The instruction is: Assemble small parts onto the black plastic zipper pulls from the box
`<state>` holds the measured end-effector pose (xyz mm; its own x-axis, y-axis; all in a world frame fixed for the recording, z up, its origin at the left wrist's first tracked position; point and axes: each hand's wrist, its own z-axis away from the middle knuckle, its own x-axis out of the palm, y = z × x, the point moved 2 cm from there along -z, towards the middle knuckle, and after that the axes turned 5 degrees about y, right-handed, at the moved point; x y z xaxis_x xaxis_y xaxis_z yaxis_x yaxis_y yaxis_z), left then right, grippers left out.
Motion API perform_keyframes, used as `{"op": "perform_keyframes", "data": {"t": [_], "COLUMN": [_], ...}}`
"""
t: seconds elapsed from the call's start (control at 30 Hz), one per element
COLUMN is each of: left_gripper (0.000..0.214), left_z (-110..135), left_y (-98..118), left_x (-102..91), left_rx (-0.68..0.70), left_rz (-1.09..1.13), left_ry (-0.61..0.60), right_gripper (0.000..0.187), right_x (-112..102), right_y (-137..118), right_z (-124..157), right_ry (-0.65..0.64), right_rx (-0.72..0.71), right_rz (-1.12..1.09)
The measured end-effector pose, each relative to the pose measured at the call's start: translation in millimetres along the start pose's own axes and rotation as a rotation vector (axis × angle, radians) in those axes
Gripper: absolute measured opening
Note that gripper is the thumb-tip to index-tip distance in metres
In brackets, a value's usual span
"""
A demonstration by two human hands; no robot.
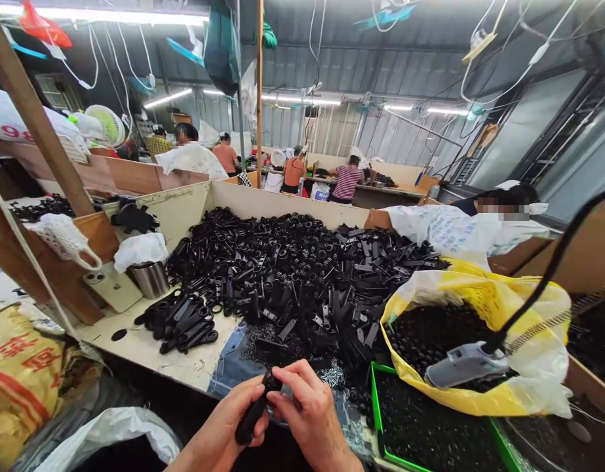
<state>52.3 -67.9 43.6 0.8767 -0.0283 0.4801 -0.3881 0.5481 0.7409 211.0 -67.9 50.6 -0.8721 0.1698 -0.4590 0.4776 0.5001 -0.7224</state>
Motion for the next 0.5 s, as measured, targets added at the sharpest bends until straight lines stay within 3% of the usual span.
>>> {"op": "perform_keyframes", "data": {"t": [0.1, 0.2, 0.3, 0.5], "left_gripper": [0.045, 0.032, 0.031, 0.033], "left_z": [-6, -8, -7, -3], "left_y": [-2, 2, 6, 2], "left_x": [2.1, 5.9, 2.3, -17.4], "left_rx": [0.046, 0.069, 0.051, 0.050], "left_rz": [-0.085, -0.248, -0.336, -0.301], "left_ry": [0.039, -0.056, -0.121, -0.123], "right_gripper": [0.029, 0.031, 0.032, 0.026], "right_x": [-2, -4, -6, -8], "right_y": [1, 3, 4, 2], "right_z": [-2, -2, -2, -8], "right_ry": [0.029, 0.048, 0.031, -0.001], "right_rx": [-0.139, -0.230, -0.265, -0.225], "right_rz": [0.037, 0.078, 0.101, 0.110]}}
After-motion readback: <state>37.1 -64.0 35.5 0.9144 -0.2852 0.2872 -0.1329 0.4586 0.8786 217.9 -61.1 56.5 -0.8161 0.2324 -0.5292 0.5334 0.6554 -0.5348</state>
